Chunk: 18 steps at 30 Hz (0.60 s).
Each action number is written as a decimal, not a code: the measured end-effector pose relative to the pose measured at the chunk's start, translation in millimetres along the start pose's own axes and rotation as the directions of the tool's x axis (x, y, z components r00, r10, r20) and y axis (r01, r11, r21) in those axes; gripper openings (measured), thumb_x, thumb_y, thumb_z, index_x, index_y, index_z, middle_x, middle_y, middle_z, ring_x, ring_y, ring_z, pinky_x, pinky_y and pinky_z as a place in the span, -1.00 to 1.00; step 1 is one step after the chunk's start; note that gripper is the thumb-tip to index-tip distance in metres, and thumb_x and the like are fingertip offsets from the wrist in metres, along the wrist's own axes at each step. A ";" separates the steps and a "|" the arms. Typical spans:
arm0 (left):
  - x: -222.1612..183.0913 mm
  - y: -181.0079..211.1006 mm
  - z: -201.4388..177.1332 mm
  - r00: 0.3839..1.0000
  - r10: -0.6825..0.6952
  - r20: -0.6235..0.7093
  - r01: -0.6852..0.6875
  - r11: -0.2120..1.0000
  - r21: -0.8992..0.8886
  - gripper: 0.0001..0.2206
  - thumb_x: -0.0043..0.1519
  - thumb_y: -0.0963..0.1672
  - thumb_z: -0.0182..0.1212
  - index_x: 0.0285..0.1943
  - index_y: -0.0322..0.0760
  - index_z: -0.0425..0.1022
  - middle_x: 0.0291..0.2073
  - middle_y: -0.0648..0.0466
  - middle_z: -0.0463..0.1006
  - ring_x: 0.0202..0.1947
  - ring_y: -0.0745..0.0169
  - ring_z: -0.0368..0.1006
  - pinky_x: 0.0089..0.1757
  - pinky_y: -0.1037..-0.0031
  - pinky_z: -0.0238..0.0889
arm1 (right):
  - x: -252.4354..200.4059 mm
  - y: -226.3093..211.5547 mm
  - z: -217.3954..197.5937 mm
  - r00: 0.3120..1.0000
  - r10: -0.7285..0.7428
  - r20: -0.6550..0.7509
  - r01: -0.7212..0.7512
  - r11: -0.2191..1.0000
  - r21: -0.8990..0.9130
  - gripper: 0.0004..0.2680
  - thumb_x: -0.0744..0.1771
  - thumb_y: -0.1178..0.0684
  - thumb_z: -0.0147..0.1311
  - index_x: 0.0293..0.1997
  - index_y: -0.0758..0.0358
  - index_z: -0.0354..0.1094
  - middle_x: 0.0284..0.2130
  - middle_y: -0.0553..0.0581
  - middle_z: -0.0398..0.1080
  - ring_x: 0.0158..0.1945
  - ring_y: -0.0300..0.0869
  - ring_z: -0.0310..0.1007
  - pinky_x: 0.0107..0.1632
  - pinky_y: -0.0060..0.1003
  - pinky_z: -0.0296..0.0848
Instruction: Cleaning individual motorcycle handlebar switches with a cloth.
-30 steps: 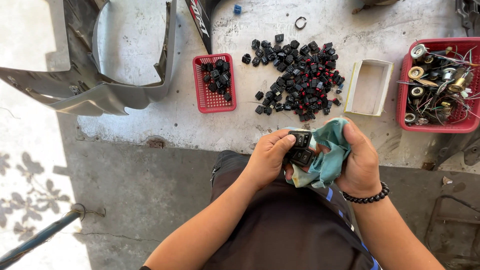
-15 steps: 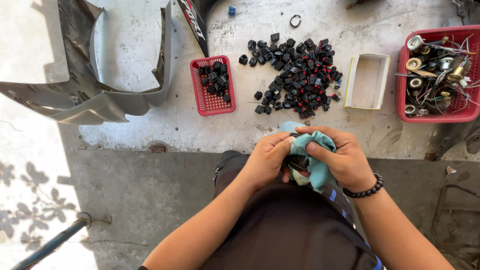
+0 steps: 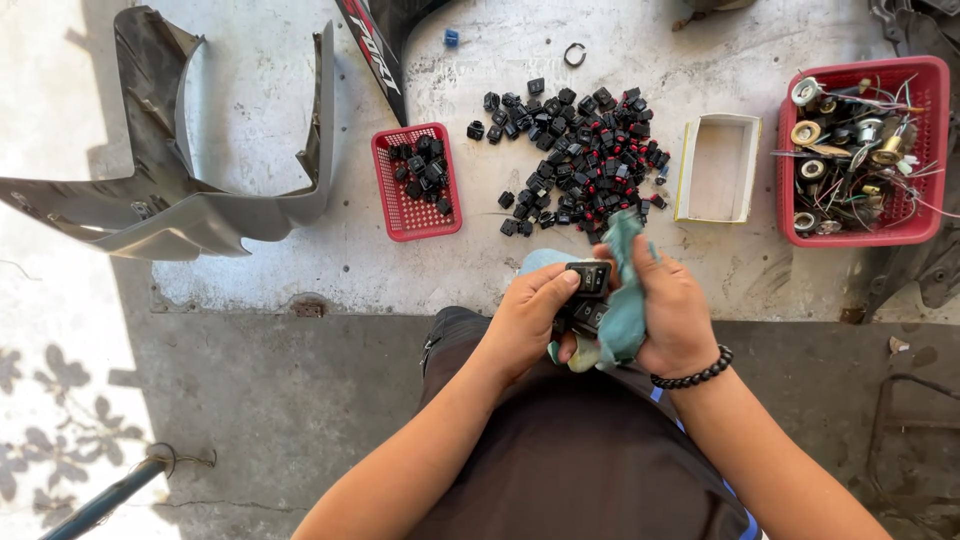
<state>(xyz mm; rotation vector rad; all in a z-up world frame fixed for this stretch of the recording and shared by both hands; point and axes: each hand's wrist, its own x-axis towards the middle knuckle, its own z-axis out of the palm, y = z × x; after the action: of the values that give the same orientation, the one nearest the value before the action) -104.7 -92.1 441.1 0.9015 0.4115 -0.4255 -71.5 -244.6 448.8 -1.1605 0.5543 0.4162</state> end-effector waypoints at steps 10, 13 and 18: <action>3.4 -8.0 0.6 1.000 -0.006 -0.001 0.006 0.994 0.107 -0.78 0.40 -0.16 0.01 -0.02 -0.46 0.54 -0.57 -0.22 0.48 -0.85 0.14 0.36 -0.76 0.54 0.26 | 8.5 -19.5 -10.9 0.956 -0.167 0.241 0.252 0.887 -0.387 -0.73 0.36 0.14 0.15 -0.60 0.28 0.28 -0.84 0.22 0.35 -0.78 -0.19 0.41 -0.73 -0.34 0.38; 0.2 -3.2 -0.2 1.000 0.007 -0.028 -0.004 0.995 0.096 -0.79 0.37 -0.14 0.12 -0.03 -0.49 0.54 -0.53 -0.19 0.52 -0.86 0.23 0.34 -0.76 0.59 0.24 | 13.9 -4.6 -14.1 0.936 -0.227 0.267 0.336 0.800 -0.498 -0.73 0.41 0.15 0.05 -0.56 0.28 0.34 -0.81 0.20 0.32 -0.74 -0.20 0.38 -0.74 -0.35 0.32; -5.4 4.4 3.9 0.996 0.044 -0.072 -0.032 0.985 0.167 -0.74 0.26 -0.16 0.28 0.03 -0.51 0.52 -0.45 -0.16 0.51 -0.84 0.25 0.32 -0.76 0.56 0.19 | 10.0 1.2 -5.8 0.922 -0.273 0.276 0.380 0.783 -0.492 -0.74 0.44 0.11 0.00 -0.49 0.27 0.34 -0.78 0.14 0.31 -0.70 -0.28 0.31 -0.69 -0.37 0.33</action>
<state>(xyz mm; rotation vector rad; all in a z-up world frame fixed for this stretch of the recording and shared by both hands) -106.3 -91.9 448.9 1.0880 0.4320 -0.3953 -65.4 -249.3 440.1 -1.7079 0.0448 0.3837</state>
